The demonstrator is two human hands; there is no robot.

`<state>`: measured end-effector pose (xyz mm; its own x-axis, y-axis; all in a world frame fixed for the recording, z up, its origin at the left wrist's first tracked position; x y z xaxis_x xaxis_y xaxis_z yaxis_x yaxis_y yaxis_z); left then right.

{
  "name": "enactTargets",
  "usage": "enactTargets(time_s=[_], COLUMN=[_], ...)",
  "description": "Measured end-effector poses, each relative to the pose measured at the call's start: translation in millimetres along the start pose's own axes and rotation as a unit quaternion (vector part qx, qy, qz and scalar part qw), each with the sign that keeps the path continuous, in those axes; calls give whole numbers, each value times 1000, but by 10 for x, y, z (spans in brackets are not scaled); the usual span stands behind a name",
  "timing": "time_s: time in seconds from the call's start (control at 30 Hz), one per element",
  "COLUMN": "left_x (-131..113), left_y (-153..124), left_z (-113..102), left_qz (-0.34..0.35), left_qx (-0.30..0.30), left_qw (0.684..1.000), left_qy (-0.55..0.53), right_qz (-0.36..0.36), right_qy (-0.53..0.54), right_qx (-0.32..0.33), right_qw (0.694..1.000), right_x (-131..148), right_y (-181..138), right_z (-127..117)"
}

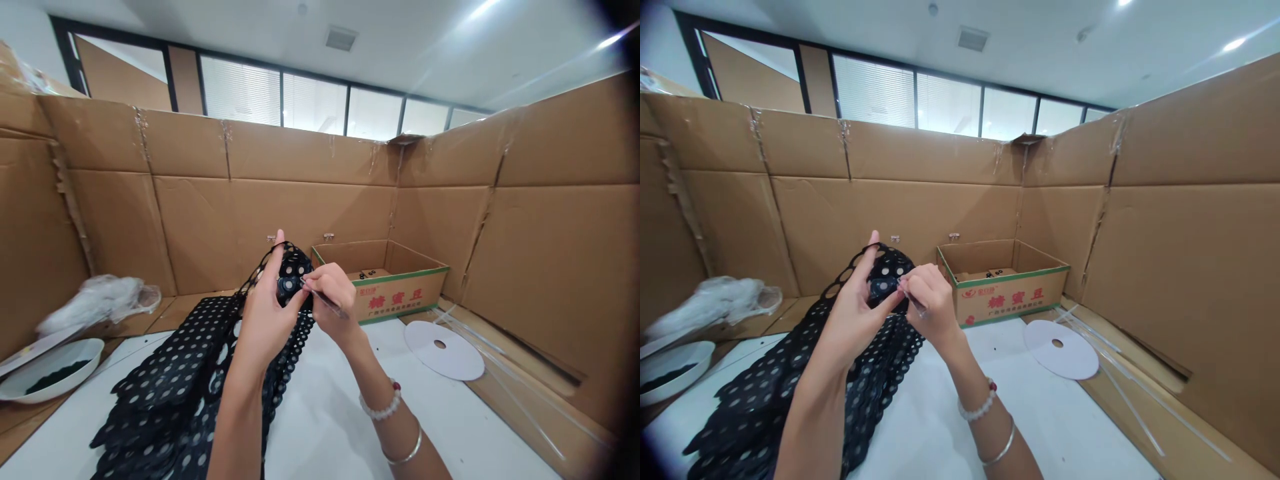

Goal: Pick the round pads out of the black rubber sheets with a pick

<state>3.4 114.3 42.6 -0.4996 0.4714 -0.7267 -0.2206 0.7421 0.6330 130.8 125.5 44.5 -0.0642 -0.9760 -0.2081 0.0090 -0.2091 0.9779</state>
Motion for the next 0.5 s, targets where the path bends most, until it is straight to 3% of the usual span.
enactTargets(time_s=[0.23,0.5], left_x=[119,238], left_y=[31,62], left_z=[30,16], left_qz=[-15,-50], left_qx=[2,-1], left_qw=[1000,998], left_qy=[10,24], right_qz=[31,87], right_qy=[-9,19], right_qx=[24,104], right_qw=[999,991], right_x=[-121,-307], right_y=[-76,-108], right_z=[83,168])
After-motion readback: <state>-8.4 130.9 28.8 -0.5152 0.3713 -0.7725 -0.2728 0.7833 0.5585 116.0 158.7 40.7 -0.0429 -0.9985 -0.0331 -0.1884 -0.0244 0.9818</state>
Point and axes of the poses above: each hand's wrist, its own y-axis towards the middle knuckle, its own z-axis out of the palm, x = y × z, the point moved 9 cm from there along y, towards the middle knuckle, and after that the axes turned 7 degrees about -z, right-handed, at the moved point
